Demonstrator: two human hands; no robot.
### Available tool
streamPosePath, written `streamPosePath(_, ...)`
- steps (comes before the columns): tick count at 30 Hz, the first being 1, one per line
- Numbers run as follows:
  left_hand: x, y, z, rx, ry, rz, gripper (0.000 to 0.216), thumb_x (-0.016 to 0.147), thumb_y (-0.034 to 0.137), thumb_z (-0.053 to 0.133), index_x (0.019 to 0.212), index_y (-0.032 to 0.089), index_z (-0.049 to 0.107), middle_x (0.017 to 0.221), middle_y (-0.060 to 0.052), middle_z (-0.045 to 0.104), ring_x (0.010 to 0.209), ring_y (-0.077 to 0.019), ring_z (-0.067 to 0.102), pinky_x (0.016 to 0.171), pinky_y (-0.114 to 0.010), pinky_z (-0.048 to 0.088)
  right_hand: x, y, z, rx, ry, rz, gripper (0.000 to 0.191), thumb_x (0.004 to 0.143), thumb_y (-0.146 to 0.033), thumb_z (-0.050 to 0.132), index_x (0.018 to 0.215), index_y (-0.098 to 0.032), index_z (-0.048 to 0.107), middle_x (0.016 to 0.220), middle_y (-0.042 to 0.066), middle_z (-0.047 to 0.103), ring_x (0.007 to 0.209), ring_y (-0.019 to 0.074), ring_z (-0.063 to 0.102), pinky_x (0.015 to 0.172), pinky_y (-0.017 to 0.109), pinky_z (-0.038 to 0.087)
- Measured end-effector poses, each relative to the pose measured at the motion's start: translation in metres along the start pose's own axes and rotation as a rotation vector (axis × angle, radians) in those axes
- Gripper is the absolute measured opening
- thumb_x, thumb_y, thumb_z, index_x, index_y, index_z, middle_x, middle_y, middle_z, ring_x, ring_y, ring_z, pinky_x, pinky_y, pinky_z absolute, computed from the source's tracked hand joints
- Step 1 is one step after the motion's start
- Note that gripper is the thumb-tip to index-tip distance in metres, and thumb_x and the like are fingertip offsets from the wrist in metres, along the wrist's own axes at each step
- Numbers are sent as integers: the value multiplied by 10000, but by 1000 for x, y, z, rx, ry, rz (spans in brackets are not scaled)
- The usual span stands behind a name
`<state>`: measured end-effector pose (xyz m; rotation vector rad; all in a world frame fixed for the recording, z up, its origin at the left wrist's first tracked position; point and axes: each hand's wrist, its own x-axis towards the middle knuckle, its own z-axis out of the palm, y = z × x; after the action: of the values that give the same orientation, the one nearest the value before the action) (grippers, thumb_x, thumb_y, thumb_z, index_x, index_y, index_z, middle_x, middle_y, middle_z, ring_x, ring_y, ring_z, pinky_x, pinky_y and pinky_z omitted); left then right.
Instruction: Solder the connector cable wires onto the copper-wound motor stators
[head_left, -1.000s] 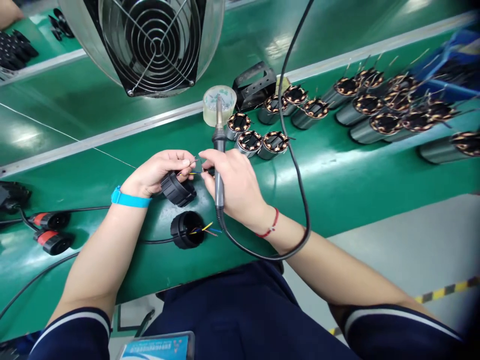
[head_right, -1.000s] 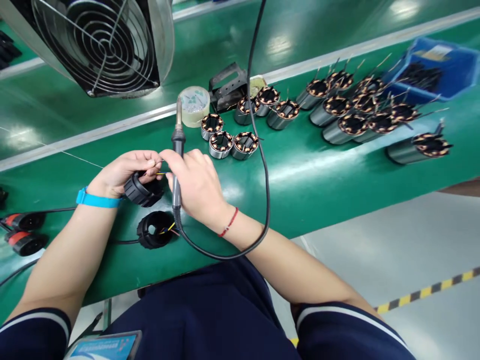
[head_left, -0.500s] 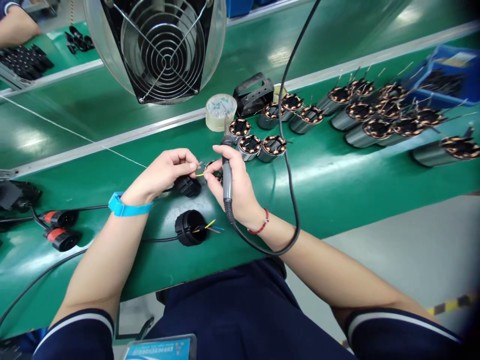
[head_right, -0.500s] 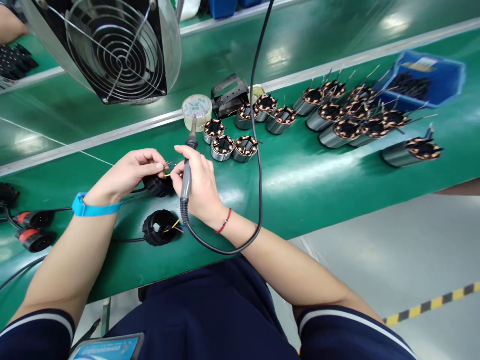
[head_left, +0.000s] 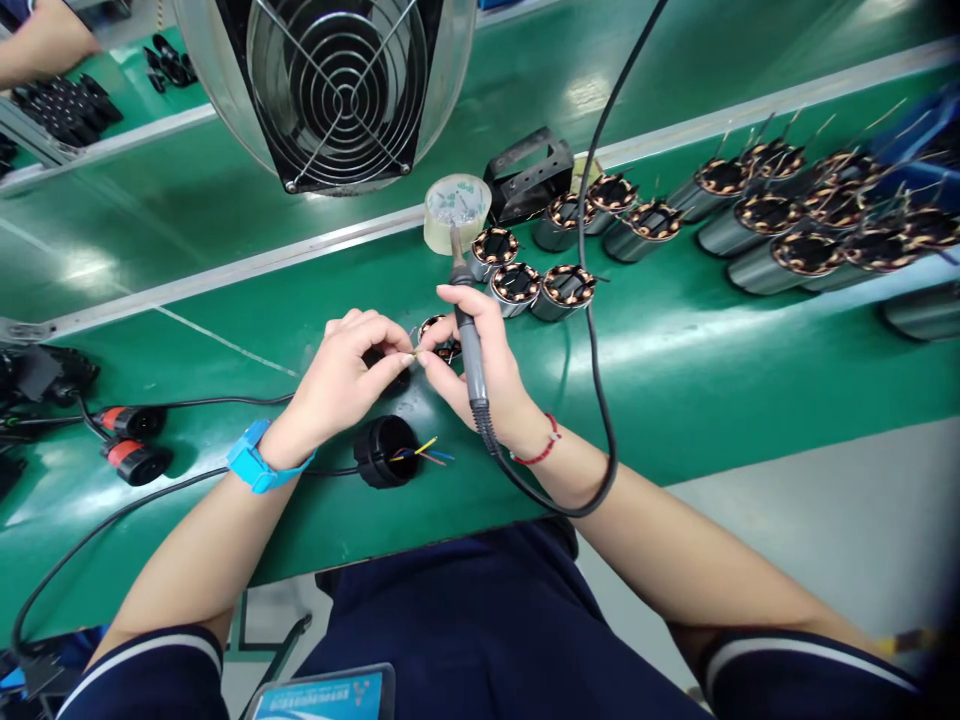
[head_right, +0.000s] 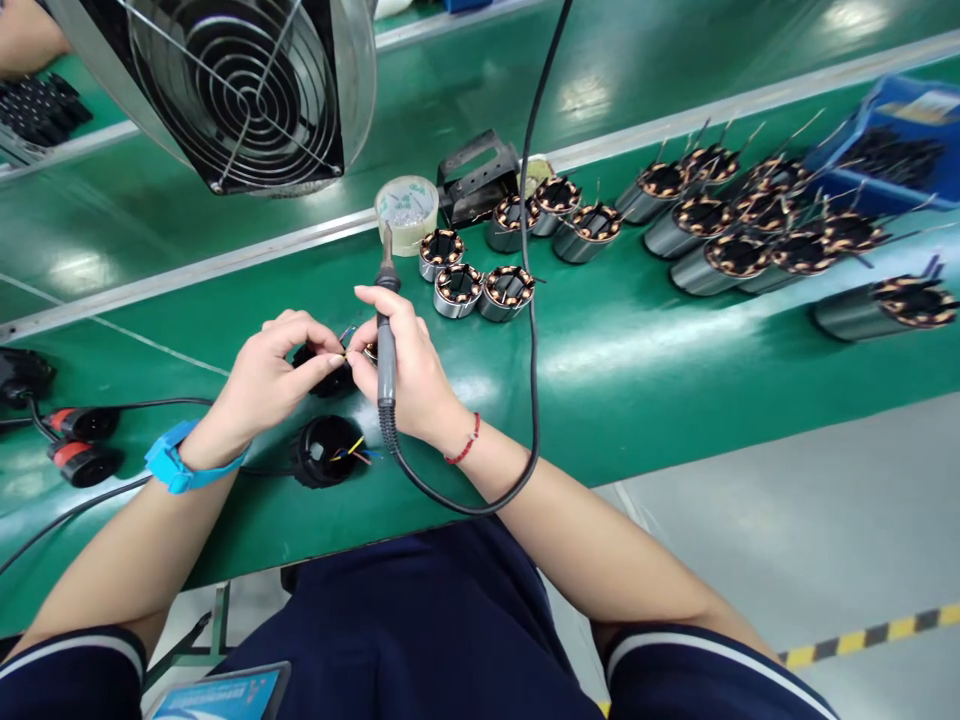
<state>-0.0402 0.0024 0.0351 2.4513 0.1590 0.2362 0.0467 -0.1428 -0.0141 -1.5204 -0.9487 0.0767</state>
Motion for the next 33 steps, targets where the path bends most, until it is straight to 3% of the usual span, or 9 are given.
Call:
streamPosePath(9, -2, 2, 3, 188, 42, 99, 122, 878, 298, 593, 819, 220, 666, 830, -21, 643, 858, -205, 510, 795, -374, 317, 4, 1, -1, 118, 0, 9, 468, 824, -176, 559, 1244, -273, 377, 763, -41, 569, 731, 153, 586, 777, 346, 517)
streamPosePath(16, -9, 4, 14, 289, 173, 98, 141, 901, 282, 560, 927, 273, 699, 956, -24, 722, 956, -257, 536, 845, -436, 296, 5, -4, 5, 40, 101, 118, 426, 840, -240, 548, 1223, -312, 377, 775, -10, 581, 767, 214, 610, 815, 421, 531)
streamPosePath(21, -10, 4, 22, 176, 189, 81, 167, 927, 214, 494, 895, 224, 658, 927, -12, 726, 868, -175, 622, 892, -370, 359, 7, -3, -3, 40, 24, 116, 444, 844, -239, 562, 1249, -286, 383, 803, 1, 606, 785, 211, 623, 821, 407, 542)
streamPosePath(25, -5, -2, 20, 208, 224, 16, 134, 881, 177, 526, 825, 214, 641, 802, 17, 689, 781, -151, 607, 835, -322, 387, 11, 3, -16, 40, 24, 47, 446, 841, -176, 559, 1253, -247, 401, 835, 4, 623, 813, 191, 625, 828, 387, 537)
streamPosePath(28, -2, -7, 19, 233, 203, 5, 126, 853, 152, 539, 811, 207, 644, 780, 21, 662, 758, -141, 591, 780, -303, 386, 12, 7, -23, -25, -70, 26, 474, 832, -160, 566, 1273, -240, 410, 919, 13, 650, 877, 188, 636, 883, 398, 516)
streamPosePath(33, 0, -10, 18, 241, 191, 33, 132, 834, 138, 546, 799, 199, 658, 770, 11, 645, 758, -144, 576, 724, -294, 379, 17, 12, -18, -27, -156, 30, 478, 837, -164, 578, 1282, -249, 426, 805, -32, 634, 748, 152, 634, 760, 327, 534)
